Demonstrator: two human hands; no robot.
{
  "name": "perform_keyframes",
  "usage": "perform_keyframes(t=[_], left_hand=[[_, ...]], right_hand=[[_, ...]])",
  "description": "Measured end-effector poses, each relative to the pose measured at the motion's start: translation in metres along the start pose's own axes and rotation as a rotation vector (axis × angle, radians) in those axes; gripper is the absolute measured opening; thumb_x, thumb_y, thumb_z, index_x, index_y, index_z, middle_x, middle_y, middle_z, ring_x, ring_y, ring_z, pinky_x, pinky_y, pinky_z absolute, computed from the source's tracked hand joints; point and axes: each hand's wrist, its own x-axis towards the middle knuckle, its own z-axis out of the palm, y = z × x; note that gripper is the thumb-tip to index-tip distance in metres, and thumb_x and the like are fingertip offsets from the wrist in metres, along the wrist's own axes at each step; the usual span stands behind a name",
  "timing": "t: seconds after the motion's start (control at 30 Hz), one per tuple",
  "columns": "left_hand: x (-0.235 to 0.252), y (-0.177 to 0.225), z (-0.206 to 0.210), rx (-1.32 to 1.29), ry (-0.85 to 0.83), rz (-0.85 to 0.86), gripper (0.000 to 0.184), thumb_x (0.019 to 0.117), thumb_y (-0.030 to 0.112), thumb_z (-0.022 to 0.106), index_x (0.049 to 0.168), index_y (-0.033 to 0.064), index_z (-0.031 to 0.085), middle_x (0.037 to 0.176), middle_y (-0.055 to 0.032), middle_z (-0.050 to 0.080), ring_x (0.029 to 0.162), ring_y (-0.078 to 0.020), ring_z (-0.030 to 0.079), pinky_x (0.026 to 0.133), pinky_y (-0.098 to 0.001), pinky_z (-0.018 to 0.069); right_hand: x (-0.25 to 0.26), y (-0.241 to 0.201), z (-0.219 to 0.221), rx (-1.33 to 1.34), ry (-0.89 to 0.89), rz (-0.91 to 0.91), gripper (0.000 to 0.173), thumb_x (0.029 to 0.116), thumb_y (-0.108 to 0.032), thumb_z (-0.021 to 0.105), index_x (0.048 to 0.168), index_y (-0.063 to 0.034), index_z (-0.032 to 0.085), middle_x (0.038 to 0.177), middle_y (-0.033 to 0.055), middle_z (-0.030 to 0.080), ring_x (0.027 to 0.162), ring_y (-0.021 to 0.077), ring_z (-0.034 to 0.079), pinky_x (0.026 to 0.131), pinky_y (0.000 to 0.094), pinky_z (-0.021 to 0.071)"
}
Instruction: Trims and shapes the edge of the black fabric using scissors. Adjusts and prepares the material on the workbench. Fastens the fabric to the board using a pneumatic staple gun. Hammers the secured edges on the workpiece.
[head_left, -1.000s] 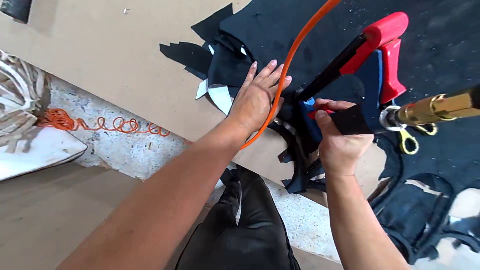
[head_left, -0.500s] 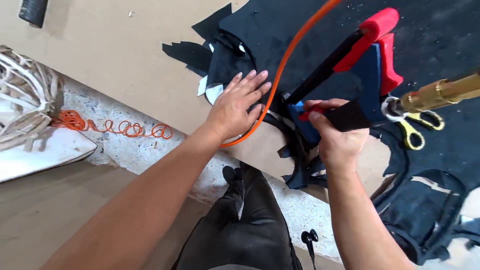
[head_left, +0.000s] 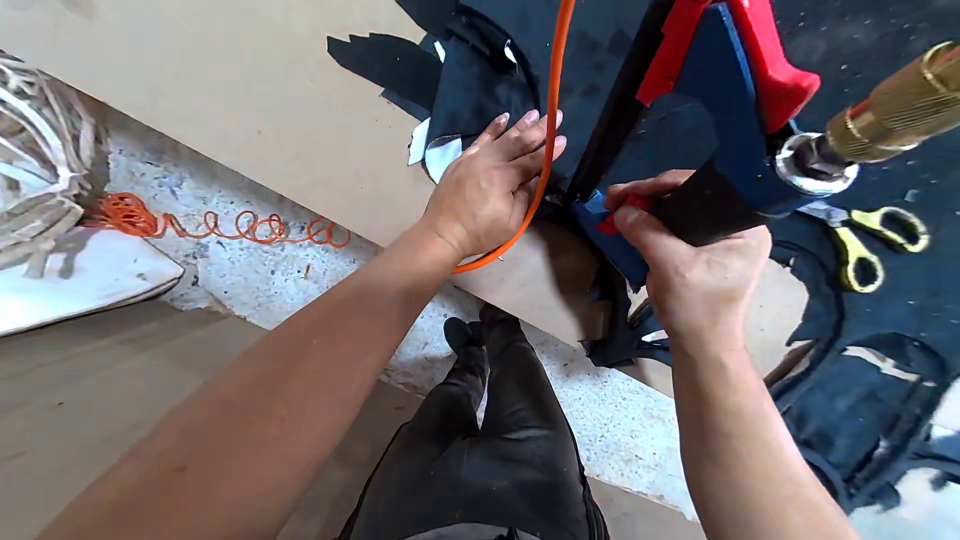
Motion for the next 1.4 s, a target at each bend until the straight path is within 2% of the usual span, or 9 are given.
perform_keyframes(t=[0.4,0.7,0.83,1.0,1.13,1.23,1.3,1.4], left_hand=[[0.0,0.0,0.004,0.016,0.014,0.011,0.045,0.1061,0.016,0.038,0.143,0.0124,0.063,0.159,-0.0026,0.048,0.151,-0.0191,0.039,0.128,-0.042,0.024],[0.001,0.003,0.002,0.018,0.006,-0.009,0.045,0.1055,0.015,0.038,0.143,0.0128,0.063,0.158,-0.0014,0.05,0.15,-0.0183,0.04,0.128,-0.0412,0.0242],[0.001,0.002,0.003,0.02,0.008,-0.009,0.047,0.1049,0.015,0.036,0.143,0.0135,0.063,0.157,-0.0016,0.05,0.151,-0.0186,0.04,0.129,-0.0413,0.0235],[0.001,0.002,0.0,-0.017,0.005,-0.022,0.048,0.1039,0.011,0.035,0.144,0.0131,0.062,0.156,-0.0019,0.052,0.151,-0.0173,0.04,0.129,-0.0412,0.0226],[0.001,0.004,-0.004,-0.025,-0.015,-0.022,0.048,0.1031,0.009,0.036,0.142,0.0101,0.063,0.155,-0.0029,0.053,0.15,-0.0167,0.04,0.129,-0.0385,0.0211],[0.0,0.003,-0.004,-0.047,0.044,-0.008,0.047,0.1007,0.006,0.038,0.138,0.0079,0.066,0.15,-0.0054,0.058,0.147,-0.0191,0.045,0.127,-0.0384,0.0247],[0.0,0.004,-0.005,-0.045,0.036,-0.011,0.047,0.1009,0.005,0.038,0.139,0.0081,0.065,0.151,-0.0054,0.057,0.148,-0.0193,0.045,0.127,-0.0384,0.0248],[0.002,0.005,-0.005,-0.02,-0.005,-0.021,0.045,0.1012,0.007,0.037,0.134,0.0066,0.068,0.153,-0.0045,0.055,0.149,-0.0181,0.042,0.128,-0.0376,0.0225]], right_hand=[[-0.007,0.004,0.005,0.047,0.042,-0.043,0.022,0.0869,0.002,0.073,0.108,0.0021,0.066,0.105,0.0153,0.076,0.1,0.0296,0.075,0.09,0.0462,0.0632],[-0.002,0.004,0.002,0.009,0.023,-0.044,0.023,0.0865,0.002,0.074,0.108,0.0025,0.067,0.104,0.0153,0.077,0.098,0.0312,0.075,0.089,0.0477,0.0647],[-0.001,0.005,0.002,0.0,0.04,-0.049,0.023,0.0857,0.001,0.076,0.107,0.0012,0.067,0.1,0.0134,0.076,0.094,0.0284,0.075,0.085,0.0457,0.0648],[0.003,-0.005,-0.001,-0.019,-0.024,0.009,0.025,0.0857,0.001,0.074,0.109,0.0011,0.066,0.104,0.0134,0.077,0.1,0.0278,0.075,0.089,0.0442,0.0643],[0.001,-0.013,0.004,-0.041,-0.031,0.033,0.023,0.0858,0.001,0.074,0.108,0.0004,0.068,0.103,0.0127,0.078,0.097,0.0268,0.076,0.088,0.0429,0.0651],[-0.003,-0.016,0.012,-0.053,-0.018,0.052,0.023,0.0854,-0.001,0.076,0.107,-0.0004,0.068,0.102,0.012,0.078,0.096,0.0264,0.077,0.086,0.0426,0.0658],[-0.006,-0.015,0.014,-0.034,-0.007,0.049,0.024,0.0856,0.0,0.076,0.108,0.0008,0.067,0.103,0.0135,0.078,0.097,0.0281,0.076,0.087,0.0439,0.0657],[-0.007,-0.014,0.017,-0.01,0.025,0.06,0.023,0.0859,0.001,0.075,0.107,0.0015,0.067,0.102,0.0145,0.077,0.096,0.0291,0.076,0.087,0.0446,0.0655]])
